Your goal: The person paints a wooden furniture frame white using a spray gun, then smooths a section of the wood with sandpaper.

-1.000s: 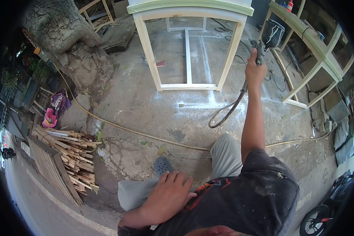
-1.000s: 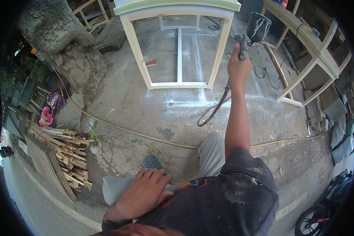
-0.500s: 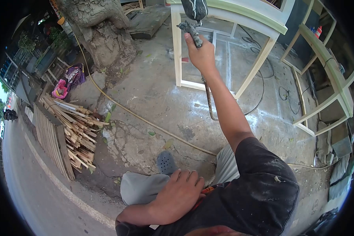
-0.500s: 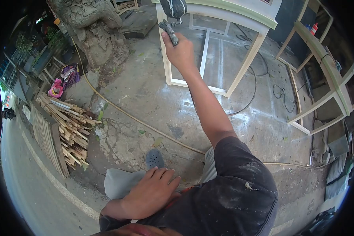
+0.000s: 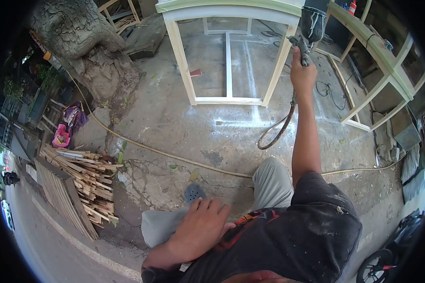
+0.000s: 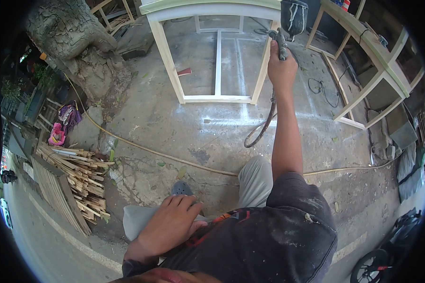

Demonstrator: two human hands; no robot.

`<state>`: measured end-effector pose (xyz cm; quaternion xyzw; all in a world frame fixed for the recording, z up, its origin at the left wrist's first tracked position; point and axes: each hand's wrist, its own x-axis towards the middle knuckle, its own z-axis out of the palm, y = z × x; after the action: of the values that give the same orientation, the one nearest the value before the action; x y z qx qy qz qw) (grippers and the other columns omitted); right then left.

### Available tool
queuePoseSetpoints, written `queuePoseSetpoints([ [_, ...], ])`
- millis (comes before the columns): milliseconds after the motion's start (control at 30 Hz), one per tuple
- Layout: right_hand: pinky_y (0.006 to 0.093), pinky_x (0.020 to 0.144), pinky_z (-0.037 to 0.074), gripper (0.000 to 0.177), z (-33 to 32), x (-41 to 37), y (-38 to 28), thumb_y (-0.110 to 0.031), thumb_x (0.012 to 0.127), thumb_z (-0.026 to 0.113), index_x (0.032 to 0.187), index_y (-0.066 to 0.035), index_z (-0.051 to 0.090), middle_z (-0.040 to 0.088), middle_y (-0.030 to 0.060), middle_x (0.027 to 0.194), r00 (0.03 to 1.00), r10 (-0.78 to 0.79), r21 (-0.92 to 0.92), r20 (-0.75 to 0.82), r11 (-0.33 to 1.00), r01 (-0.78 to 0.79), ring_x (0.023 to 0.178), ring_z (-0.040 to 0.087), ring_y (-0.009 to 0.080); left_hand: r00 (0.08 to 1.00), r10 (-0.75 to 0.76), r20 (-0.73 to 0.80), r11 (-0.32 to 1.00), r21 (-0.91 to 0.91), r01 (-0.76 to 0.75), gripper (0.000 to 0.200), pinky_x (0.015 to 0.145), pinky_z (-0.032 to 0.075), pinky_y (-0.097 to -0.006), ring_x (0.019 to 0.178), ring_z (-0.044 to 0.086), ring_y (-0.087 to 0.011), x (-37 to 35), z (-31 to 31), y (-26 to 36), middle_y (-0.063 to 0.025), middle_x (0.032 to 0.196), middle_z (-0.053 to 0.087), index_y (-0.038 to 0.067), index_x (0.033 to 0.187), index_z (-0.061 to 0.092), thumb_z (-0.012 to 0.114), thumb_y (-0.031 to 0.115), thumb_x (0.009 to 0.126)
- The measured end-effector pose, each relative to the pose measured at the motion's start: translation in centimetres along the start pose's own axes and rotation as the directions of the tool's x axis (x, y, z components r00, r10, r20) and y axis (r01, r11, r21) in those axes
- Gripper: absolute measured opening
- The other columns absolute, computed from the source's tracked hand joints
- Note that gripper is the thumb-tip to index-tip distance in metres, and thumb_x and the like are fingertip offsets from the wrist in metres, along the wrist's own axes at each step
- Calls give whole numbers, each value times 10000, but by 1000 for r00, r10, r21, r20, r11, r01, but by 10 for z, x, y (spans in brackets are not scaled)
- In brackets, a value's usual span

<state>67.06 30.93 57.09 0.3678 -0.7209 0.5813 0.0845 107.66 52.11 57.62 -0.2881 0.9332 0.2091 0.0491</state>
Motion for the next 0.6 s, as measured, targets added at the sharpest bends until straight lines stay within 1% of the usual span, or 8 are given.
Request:
queuePoseSetpoints([
  [67, 471, 684, 515, 538, -19, 14, 19, -495, 1000, 647, 928, 34, 712, 674, 248, 719, 992, -37, -98, -117, 995, 26, 679, 651, 441, 1000, -13, -6, 1000, -13, 13, 446, 1074, 426, -457, 1223, 560, -333, -3, -3, -1, -167, 1256, 607, 25, 1262, 611, 649, 366, 978],
  [167, 481, 674, 520, 523, -19, 21, 40, -479, 1004, 645, 915, 32, 716, 684, 258, 727, 972, -71, -162, -226, 986, 35, 715, 684, 463, 999, -21, -30, 1000, -10, 20, 440, 1074, 426, -452, 1224, 559, -332, -4, -3, -3, -167, 1254, 608, 25, 1257, 619, 652, 363, 977],
  [267, 474, 703, 505, 536, 4, 10, 32, -492, 1013, 623, 972, 32, 729, 668, 241, 728, 987, -37, -56, -156, 998, 29, 699, 643, 418, 999, -38, -23, 999, 10, 38, 443, 1072, 427, -450, 1213, 563, -328, -2, -3, -1, -162, 1239, 607, 26, 1260, 614, 654, 362, 974],
  [367, 472, 698, 506, 529, 48, -20, -5, -492, 1010, 629, 977, 28, 715, 662, 241, 726, 994, -107, 90, -4, 990, 107, 698, 641, 418, 999, -19, -42, 1000, 9, 19, 444, 1071, 428, -449, 1196, 568, -328, 1, -4, 4, -159, 1219, 603, 25, 1261, 609, 655, 358, 971],
  [433, 518, 696, 523, 508, 83, -40, -34, -484, 991, 654, 911, 14, 716, 686, 278, 768, 971, -219, 169, 100, 965, 201, 768, 674, 499, 999, -10, -50, 1000, 9, 11, 444, 1068, 429, -451, 1185, 568, -329, 2, -3, 9, -157, 1204, 600, 25, 1258, 605, 654, 360, 971],
  [500, 517, 695, 525, 508, 118, -59, -63, -487, 986, 663, 887, 10, 705, 684, 279, 778, 938, -259, 195, 229, 957, 216, 773, 667, 503, 998, -12, -58, 1000, 3, 13, 442, 1064, 431, -452, 1179, 568, -330, 3, 1, 14, -156, 1193, 597, 25, 1255, 603, 651, 361, 972],
  [600, 524, 698, 525, 528, 157, -85, -110, -503, 978, 664, 869, 13, 697, 682, 282, 769, 893, -301, 321, 336, 928, 192, 763, 675, 489, 997, -42, -64, 999, -5, 41, 439, 1060, 432, -452, 1175, 567, -331, 3, 6, 18, -156, 1184, 595, 24, 1251, 602, 646, 361, 974],
])
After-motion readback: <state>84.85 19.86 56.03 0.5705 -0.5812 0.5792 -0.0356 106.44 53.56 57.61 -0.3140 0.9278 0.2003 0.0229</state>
